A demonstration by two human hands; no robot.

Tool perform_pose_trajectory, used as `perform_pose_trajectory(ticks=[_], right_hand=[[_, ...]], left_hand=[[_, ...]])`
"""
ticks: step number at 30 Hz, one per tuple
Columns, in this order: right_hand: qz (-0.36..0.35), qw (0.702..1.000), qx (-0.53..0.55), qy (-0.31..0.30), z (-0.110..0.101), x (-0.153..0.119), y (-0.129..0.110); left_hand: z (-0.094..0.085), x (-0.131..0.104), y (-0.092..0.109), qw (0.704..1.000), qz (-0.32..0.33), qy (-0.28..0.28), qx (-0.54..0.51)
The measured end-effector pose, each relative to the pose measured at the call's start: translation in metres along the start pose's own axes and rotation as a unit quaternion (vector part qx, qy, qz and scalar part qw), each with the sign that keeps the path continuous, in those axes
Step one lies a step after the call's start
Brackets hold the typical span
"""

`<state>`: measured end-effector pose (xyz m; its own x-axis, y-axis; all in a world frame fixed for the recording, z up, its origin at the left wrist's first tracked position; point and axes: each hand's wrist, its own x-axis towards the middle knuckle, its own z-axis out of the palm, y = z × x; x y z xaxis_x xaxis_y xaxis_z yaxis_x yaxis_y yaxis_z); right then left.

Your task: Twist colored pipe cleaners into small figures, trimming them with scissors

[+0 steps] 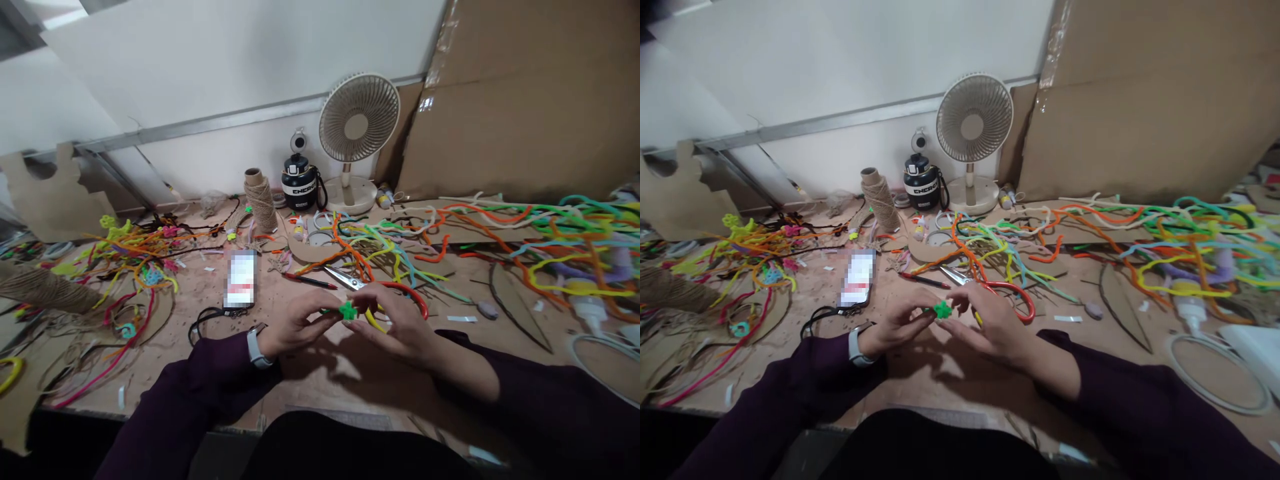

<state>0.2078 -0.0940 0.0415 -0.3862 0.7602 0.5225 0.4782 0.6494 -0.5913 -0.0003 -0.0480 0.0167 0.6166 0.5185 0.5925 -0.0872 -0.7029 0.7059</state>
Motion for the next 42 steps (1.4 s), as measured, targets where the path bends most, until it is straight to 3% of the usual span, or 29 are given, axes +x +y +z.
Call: perform_pose_trajectory(ticks=[3,8,11,18,21,24,28,31,34,38,42], right_hand=[[0.102,0.987,0.098,-0.074,-0.002,0.002,-0.001],[0.232,0.919,0.284,-0.147,0.003,0.002,-0.001],[0.256,0.903,0.313,-0.147,0.008,0.002,-0.002],[0.303,0.891,0.330,-0.077,0.015,0.000,-0.005],[0.299,0.889,0.338,-0.073,0.018,-0.002,-0.003],[0.303,0.888,0.339,-0.066,0.017,-0.003,-0.001],[0.281,0.915,0.285,-0.053,0.014,-0.003,-0.002],[0.259,0.934,0.236,-0.064,0.015,-0.005,-0.002],[0.221,0.955,0.185,-0.064,0.018,-0.008,-0.002],[0.157,0.980,0.112,-0.044,0.024,-0.011,-0.004],[0.032,0.999,0.033,-0.029,0.027,-0.016,-0.006]], left_hand=[[0.000,0.000,-0.005,0.998,0.027,0.045,0.020],[0.002,-0.002,-0.008,0.992,0.081,0.046,0.088],[0.002,-0.004,-0.008,0.978,0.111,0.053,0.168],[0.005,-0.008,-0.007,0.963,0.089,0.020,0.253],[0.006,-0.005,-0.004,0.970,0.083,0.007,0.230],[0.003,0.001,0.004,0.984,0.027,0.011,0.178],[-0.005,0.006,0.019,0.979,-0.050,0.074,0.183],[-0.004,0.006,0.026,0.975,-0.158,-0.015,0.155],[0.004,0.005,0.027,0.968,-0.210,-0.081,0.108],[0.015,0.001,0.025,0.974,-0.180,-0.056,0.125],[0.016,-0.003,0.023,0.976,-0.046,-0.016,0.214]])
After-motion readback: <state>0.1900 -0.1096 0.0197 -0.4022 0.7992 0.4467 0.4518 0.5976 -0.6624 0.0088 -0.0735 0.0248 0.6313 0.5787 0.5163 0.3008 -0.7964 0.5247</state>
